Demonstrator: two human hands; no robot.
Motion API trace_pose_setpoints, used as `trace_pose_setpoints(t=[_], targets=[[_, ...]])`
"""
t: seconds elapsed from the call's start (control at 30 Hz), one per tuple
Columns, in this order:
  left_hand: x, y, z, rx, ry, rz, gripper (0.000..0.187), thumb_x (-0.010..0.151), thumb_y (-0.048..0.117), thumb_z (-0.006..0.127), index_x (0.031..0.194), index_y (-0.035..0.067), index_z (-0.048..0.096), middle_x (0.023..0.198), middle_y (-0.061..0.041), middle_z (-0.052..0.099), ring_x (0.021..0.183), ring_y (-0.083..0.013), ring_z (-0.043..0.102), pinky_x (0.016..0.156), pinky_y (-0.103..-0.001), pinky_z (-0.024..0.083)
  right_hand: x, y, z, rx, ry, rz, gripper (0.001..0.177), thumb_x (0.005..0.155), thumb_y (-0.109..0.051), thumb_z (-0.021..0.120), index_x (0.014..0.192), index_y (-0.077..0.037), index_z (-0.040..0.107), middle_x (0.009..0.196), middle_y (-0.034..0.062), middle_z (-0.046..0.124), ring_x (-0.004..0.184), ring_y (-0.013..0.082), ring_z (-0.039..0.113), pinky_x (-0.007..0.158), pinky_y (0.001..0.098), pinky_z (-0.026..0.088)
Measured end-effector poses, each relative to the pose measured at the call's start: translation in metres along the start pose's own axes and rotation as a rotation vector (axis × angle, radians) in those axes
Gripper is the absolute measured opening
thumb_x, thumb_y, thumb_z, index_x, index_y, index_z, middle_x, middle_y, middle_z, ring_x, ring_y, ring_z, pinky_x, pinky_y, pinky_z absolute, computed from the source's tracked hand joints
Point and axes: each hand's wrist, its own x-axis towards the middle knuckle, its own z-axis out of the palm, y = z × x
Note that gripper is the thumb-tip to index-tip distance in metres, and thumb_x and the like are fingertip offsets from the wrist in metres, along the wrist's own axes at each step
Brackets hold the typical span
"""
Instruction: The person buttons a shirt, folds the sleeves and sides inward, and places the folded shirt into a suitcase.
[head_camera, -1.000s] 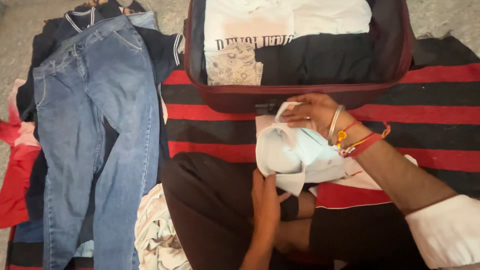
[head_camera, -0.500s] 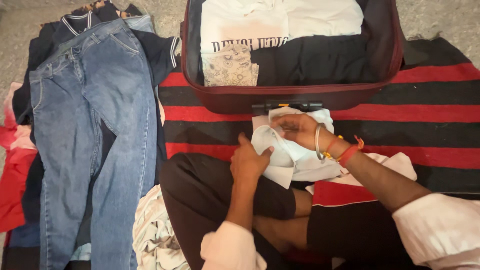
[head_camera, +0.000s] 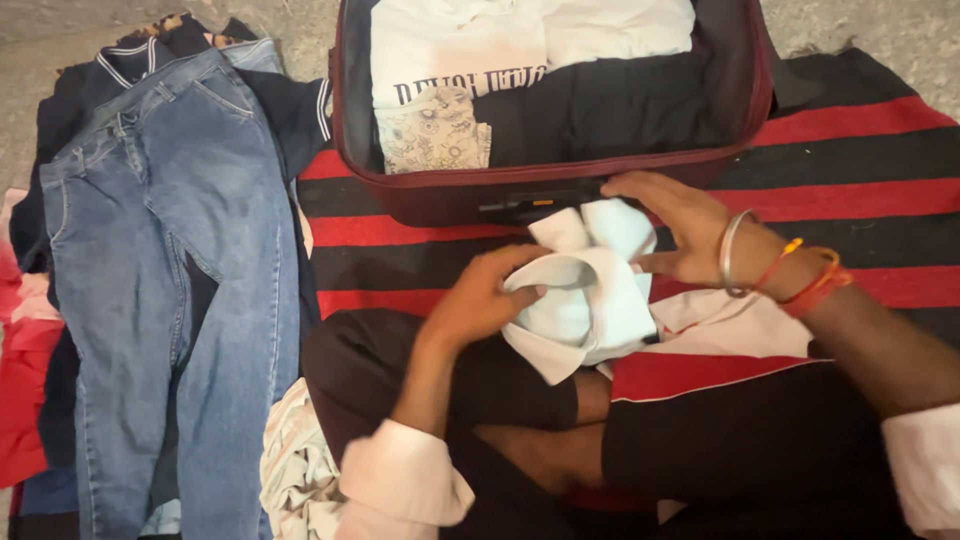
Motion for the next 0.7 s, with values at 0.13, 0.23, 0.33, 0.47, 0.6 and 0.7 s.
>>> trace_pose_setpoints(t=[0.13, 0.23, 0.33, 0.47, 0.6, 0.7], targets=[[0.035, 0.047, -0.024, -0.106, -0.448, -0.041, 0.044, 0.078, 0.005, 0.072, 0.121, 0.0, 0.073, 0.118, -0.01, 0.076, 0.112, -0.0213, 0.068, 0.1, -0.032, 0.051, -0.007, -0.004, -0.023, 0.18, -0.174, 0.019, 0.116, 0.059, 0.004, 0.083, 0.159, -0.011, 0.027, 0.16, 0.0207, 0.035, 0.139, 0.0348, 0.041, 0.109, 0.0439, 0.039], [0.072, 0.065, -0.025, 0.068, -0.498, -0.131, 0.049, 0.069, 0.01, 0.075, 0.118, 0.002, 0.074, 0.112, -0.009, 0.077, 0.104, -0.0197, 0.069, 0.095, -0.03, 0.053, -0.019, 0.015, -0.017, 0.447, -0.251, 0.064, 0.117, 0.059, 0.005, 0.078, 0.161, -0.01, 0.024, 0.153, 0.0174, 0.042, 0.138, 0.0312, 0.044, 0.108, 0.0427, 0.04], [0.106, 0.07, -0.017, -0.011, -0.387, -0.297, 0.052, 0.065, 0.014, 0.075, 0.116, 0.001, 0.075, 0.106, -0.01, 0.077, 0.098, -0.021, 0.071, 0.09, -0.03, 0.055, -0.036, 0.048, -0.001, 0.688, -0.275, 0.332, 0.09, 0.071, 0.002, 0.071, 0.154, -0.011, 0.04, 0.137, 0.0104, 0.061, 0.125, 0.0227, 0.058, 0.102, 0.0376, 0.049], [0.128, 0.067, -0.016, -0.246, -0.398, -0.399, 0.047, 0.064, 0.016, 0.07, 0.107, -0.003, 0.076, 0.091, -0.013, 0.075, 0.079, -0.0246, 0.071, 0.069, -0.036, 0.057, -0.062, 0.099, 0.018, 0.976, -0.092, 0.57, 0.049, 0.085, -0.002, 0.063, 0.135, 0.002, 0.06, 0.118, 0.0124, 0.071, 0.108, 0.0248, 0.069, 0.093, 0.0405, 0.055], [0.133, 0.056, -0.012, -0.212, -0.213, -0.504, 0.035, 0.077, 0.021, 0.069, 0.102, -0.005, 0.071, 0.083, -0.01, 0.069, 0.069, -0.0221, 0.064, 0.059, -0.037, 0.052, -0.08, 0.143, 0.051, 0.867, -0.078, 0.545, 0.042, 0.088, -0.009, 0.063, 0.129, -0.001, 0.065, 0.118, 0.0131, 0.073, 0.108, 0.025, 0.069, 0.094, 0.0391, 0.056], [0.119, 0.034, -0.002, -0.066, -0.077, -0.394, 0.037, 0.087, 0.031, 0.064, 0.107, 0.001, 0.074, 0.085, -0.008, 0.067, 0.068, -0.0196, 0.056, 0.055, -0.037, 0.042, -0.08, 0.171, 0.087, 0.276, -0.058, 0.124, 0.035, 0.091, -0.016, 0.064, 0.123, -0.003, 0.069, 0.117, 0.0139, 0.074, 0.108, 0.0252, 0.07, 0.094, 0.0378, 0.056]])
